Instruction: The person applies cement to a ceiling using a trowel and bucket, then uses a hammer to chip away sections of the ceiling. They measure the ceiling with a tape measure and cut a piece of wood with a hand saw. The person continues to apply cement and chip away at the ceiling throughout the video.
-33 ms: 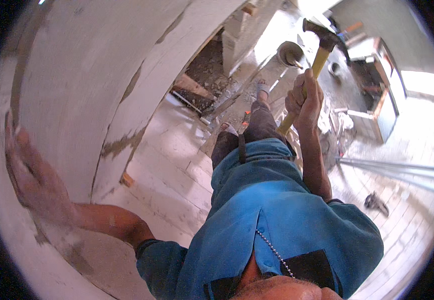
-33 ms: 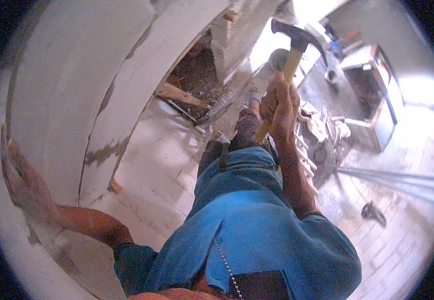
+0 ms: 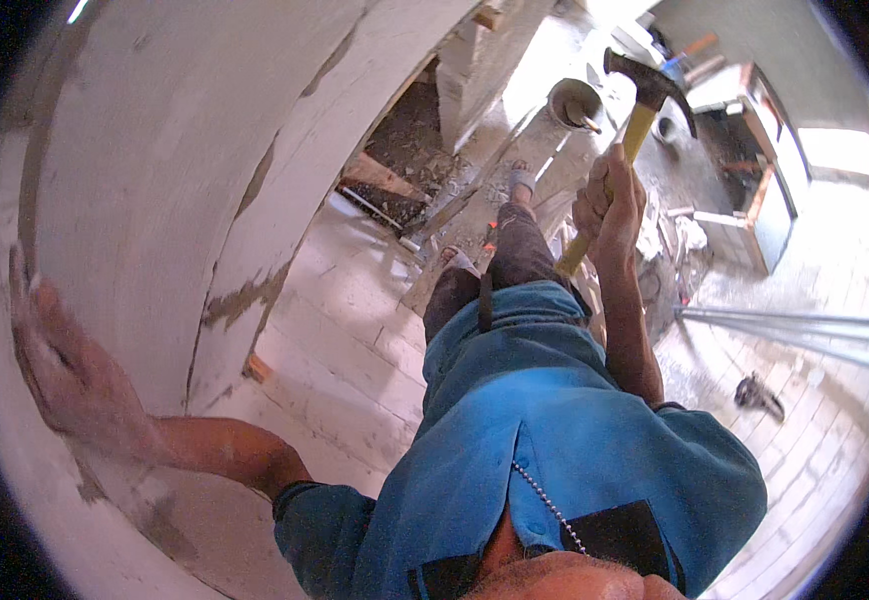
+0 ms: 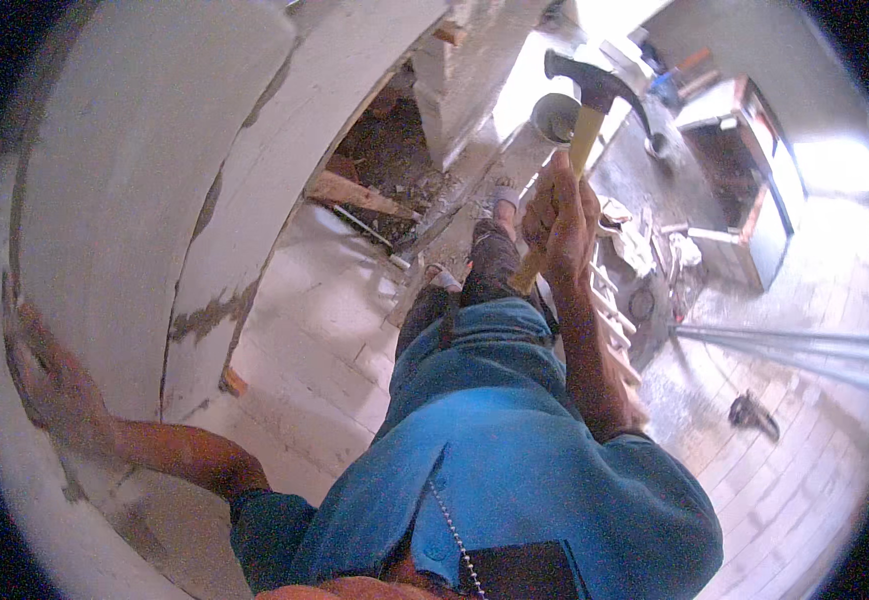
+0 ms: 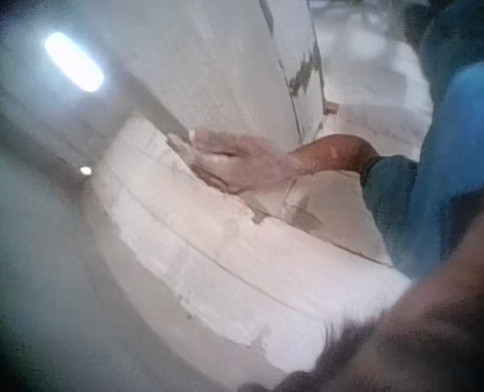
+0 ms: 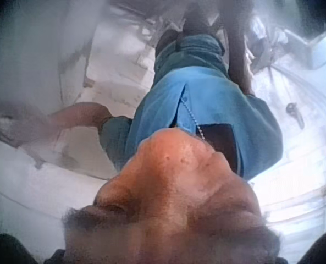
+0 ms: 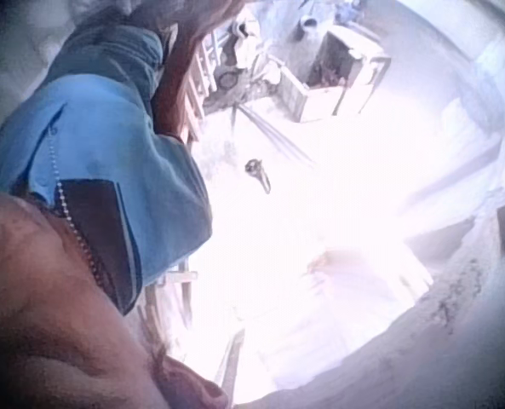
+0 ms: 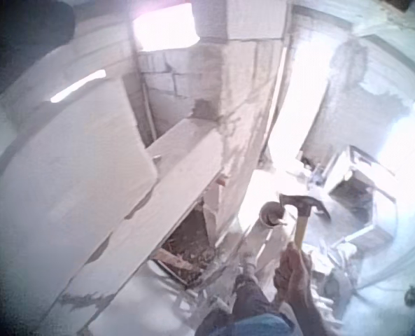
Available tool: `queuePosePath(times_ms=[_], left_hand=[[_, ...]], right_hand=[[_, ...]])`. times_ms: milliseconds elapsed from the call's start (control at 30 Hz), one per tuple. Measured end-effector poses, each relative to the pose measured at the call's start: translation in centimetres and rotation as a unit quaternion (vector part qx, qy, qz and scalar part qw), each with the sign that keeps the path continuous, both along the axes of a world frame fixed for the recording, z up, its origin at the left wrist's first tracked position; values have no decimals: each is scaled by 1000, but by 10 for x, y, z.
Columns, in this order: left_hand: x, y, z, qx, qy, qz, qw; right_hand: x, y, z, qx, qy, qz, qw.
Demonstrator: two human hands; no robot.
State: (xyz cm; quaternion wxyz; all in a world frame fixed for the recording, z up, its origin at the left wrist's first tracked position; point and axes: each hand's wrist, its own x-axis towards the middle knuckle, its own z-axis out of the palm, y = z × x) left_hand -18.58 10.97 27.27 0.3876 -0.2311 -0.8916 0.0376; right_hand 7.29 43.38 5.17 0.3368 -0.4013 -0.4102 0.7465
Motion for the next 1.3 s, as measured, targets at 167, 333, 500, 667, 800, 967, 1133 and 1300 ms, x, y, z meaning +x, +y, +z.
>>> queuePosePath(times_ms=[167,333,500,667,800,967,1133,1300], left_hand=[[-2,-13,-4,62,14,-42,997],[8,-1,-7,50,66,-87,993],[14,17,-27,105,106,-318,936],[126,112,-198,185,-460,-333,802],[159,103,-427,-41,-739,-259,621],[211,-38,-632,-345,-751,-108,552],[245,-82,-605,-119,-887,9,446],[229,-56,-493,204,-939,9,277]], right_hand=[[59,-5,-34,-35,-134,-100,985],[109,-4,-68,-93,-207,-90,970],[138,-8,-102,-48,-357,34,932],[160,-33,-121,27,-435,192,879],[162,-44,-104,33,-433,256,864],[198,-49,-117,64,-441,292,846],[206,-42,-125,103,-503,280,811],[191,-34,-154,158,-510,309,787]])
